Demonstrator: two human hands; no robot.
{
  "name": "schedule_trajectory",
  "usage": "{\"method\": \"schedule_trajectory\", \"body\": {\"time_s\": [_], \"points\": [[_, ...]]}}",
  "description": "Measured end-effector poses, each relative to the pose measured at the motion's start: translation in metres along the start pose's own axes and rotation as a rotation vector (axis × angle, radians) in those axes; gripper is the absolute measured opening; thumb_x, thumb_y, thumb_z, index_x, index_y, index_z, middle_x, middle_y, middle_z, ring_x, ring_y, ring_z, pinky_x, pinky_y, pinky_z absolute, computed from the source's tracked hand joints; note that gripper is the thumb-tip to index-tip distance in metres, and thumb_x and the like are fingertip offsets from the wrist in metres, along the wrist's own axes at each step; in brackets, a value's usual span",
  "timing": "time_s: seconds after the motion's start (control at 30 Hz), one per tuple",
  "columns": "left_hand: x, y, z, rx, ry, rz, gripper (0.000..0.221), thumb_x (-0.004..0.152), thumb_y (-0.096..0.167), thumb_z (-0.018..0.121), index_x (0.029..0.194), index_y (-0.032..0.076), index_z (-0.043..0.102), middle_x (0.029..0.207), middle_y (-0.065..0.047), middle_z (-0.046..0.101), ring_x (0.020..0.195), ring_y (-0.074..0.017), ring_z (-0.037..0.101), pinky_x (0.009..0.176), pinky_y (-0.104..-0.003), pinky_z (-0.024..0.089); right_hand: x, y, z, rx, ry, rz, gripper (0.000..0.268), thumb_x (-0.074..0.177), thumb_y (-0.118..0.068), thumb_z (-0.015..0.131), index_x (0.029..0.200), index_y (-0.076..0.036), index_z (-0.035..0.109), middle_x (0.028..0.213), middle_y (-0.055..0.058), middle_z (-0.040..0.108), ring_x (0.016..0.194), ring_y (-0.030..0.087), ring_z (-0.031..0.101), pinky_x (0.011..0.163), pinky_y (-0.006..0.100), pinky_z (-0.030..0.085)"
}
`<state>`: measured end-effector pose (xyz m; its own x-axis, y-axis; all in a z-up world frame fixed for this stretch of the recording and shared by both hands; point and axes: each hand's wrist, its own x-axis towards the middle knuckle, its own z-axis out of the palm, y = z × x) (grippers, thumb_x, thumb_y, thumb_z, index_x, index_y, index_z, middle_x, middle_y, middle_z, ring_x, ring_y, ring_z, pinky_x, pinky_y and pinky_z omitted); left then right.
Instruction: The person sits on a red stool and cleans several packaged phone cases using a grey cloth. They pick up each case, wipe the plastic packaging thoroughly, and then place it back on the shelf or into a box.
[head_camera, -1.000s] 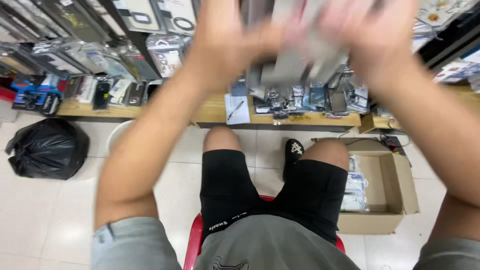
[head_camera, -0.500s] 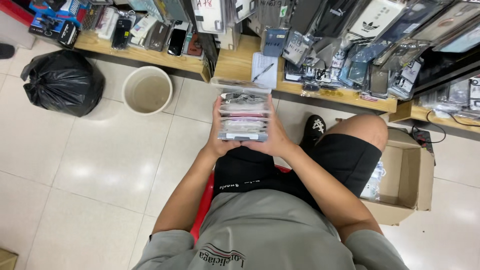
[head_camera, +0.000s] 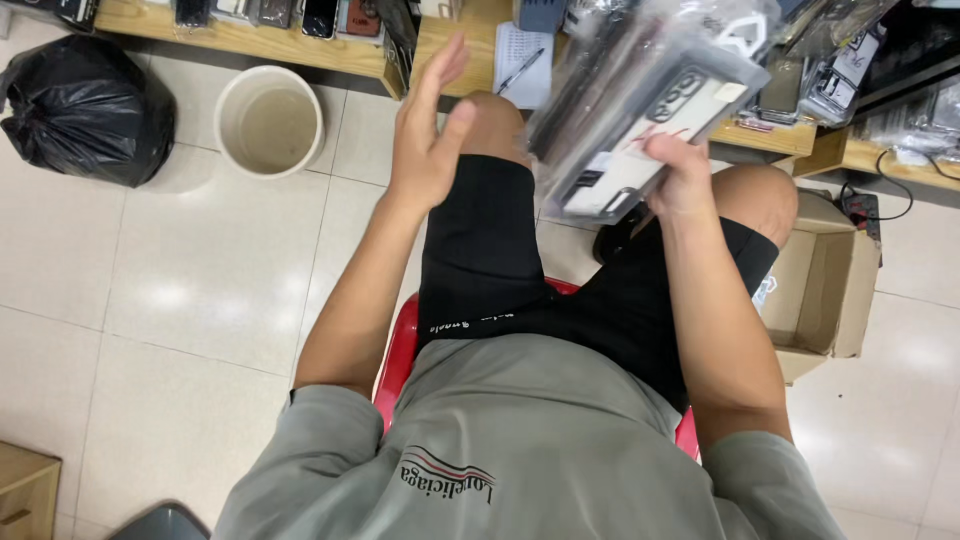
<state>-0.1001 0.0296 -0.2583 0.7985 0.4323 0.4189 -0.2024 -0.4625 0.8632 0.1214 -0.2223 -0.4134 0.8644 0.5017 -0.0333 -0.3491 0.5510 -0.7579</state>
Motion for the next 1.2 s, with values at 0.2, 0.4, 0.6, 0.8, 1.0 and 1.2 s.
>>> {"method": "schedule_trajectory", "body": {"time_s": [0.2,0.4,0.6,0.8,1.0,1.2], "points": [[-0.074,-0.021,0.064,0.934,-0.307,-0.258,0.074,0.092,0.047,0.076,0.157,0.025,0.047,0.168,-0.023,0.015,0.153,-0.0533,0.011,0.109,-0.081,0.027,-0.013,-0.014,-0.027,0.158,0.376,0.271,0.057,0.070,-0.027,0.081,0.121,-0.006,0.070,0.118,0.013,0.075,0.112,0.031,0.074,0.106,0.044,0.059],[-0.013,-0.075,0.055,0.974,-0.252,-0.291,0.061,0.097,0.051,0.063,0.150,0.024,0.050,0.155,-0.011,0.039,0.140,-0.0426,0.034,0.098,-0.067,0.043,0.005,0.005,-0.001,0.183,0.158,0.275,0.057,0.068,-0.015,0.083,0.122,-0.007,0.066,0.108,0.012,0.077,0.098,0.029,0.074,0.092,0.045,0.061],[0.013,-0.087,0.062,1.008,-0.312,-0.371,0.046,0.094,0.049,0.063,0.126,0.019,0.074,0.129,-0.008,0.063,0.126,-0.0396,0.047,0.090,-0.062,0.044,0.018,0.087,-0.012,-0.053,0.297,0.612,0.049,0.074,-0.022,0.076,0.120,-0.009,0.070,0.115,0.014,0.077,0.102,0.031,0.074,0.092,0.044,0.060],[0.003,-0.060,0.050,0.903,-0.297,-0.344,0.040,0.095,0.038,0.071,0.125,0.011,0.072,0.129,-0.014,0.060,0.136,-0.0435,0.045,0.103,-0.071,0.039,0.012,0.198,-0.099,-0.174,0.481,0.757,0.096,0.072,-0.029,0.096,0.151,-0.014,0.043,0.133,0.017,0.067,0.122,0.040,0.067,0.097,0.054,0.059],[0.007,-0.064,0.053,1.010,-0.241,-0.198,0.041,0.092,0.048,0.071,0.116,0.015,0.076,0.111,-0.008,0.067,0.123,-0.0368,0.058,0.096,-0.058,0.047,0.032,0.241,-0.127,-0.337,0.501,0.871,0.123,0.076,-0.025,0.097,0.166,-0.031,0.013,0.160,0.023,0.043,0.142,0.051,0.046,0.106,0.062,0.050],[0.010,-0.061,0.056,0.997,-0.252,-0.254,0.041,0.091,0.048,0.069,0.114,0.015,0.078,0.114,-0.008,0.069,0.124,-0.0371,0.058,0.098,-0.060,0.047,0.066,0.219,-0.086,-0.403,0.400,0.935,0.127,0.074,-0.022,0.097,0.167,-0.028,0.012,0.170,0.022,0.026,0.153,0.052,0.027,0.120,0.068,0.032]]}}
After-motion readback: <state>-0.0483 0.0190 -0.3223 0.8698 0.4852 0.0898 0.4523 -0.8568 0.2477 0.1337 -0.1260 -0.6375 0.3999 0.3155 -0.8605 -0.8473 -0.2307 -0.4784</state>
